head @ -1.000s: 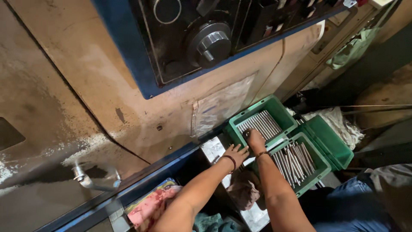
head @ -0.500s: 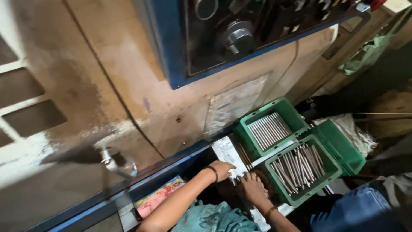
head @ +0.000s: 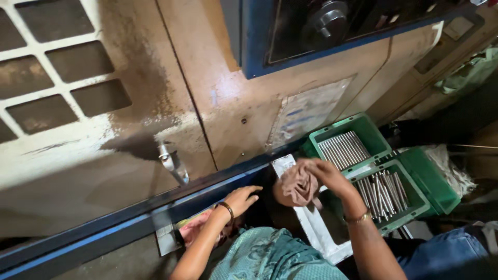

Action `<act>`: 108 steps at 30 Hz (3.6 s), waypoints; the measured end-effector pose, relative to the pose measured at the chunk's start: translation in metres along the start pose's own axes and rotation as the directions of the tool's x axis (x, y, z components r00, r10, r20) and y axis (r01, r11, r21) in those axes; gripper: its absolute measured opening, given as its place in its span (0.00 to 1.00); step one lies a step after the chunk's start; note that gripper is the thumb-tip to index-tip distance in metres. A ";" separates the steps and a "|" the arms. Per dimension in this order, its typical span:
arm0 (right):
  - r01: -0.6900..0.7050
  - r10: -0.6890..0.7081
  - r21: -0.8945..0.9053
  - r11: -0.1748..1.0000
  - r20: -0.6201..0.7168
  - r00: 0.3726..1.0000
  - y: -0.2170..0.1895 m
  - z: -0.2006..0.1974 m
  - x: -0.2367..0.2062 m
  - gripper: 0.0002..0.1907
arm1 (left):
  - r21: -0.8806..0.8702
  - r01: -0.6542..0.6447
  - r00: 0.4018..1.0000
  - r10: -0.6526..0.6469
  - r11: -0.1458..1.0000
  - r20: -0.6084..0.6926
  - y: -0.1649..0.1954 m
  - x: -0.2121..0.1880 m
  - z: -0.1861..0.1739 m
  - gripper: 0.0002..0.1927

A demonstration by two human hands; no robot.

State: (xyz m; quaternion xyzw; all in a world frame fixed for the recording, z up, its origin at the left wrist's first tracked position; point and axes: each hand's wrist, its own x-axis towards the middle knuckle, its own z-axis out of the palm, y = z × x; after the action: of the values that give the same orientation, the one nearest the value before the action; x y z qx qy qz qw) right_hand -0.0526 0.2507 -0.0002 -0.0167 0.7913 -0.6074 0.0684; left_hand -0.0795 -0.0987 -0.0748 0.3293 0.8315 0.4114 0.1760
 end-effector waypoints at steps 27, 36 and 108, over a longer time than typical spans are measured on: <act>0.095 -0.222 0.276 0.956 0.474 0.852 -0.121 0.105 0.015 0.23 | -0.992 -0.047 0.997 0.051 -0.115 -0.053 0.000 -0.011 -0.029 0.32; 0.324 -0.291 0.383 0.865 -0.142 0.946 -0.055 0.210 0.033 0.21 | -0.935 -0.282 0.946 -0.103 0.215 -0.308 0.062 0.021 -0.009 0.29; -0.854 0.449 -0.405 0.327 -0.728 0.518 0.035 -0.069 -0.123 0.28 | -0.718 0.130 0.991 -0.116 0.684 0.069 0.013 0.002 0.023 0.17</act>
State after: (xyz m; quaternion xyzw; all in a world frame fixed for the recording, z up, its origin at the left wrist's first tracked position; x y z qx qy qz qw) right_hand 0.0626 0.3393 -0.0054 0.4466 0.8795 -0.1296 0.1016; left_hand -0.0631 -0.0790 -0.0783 0.1811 0.6221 0.6887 0.3255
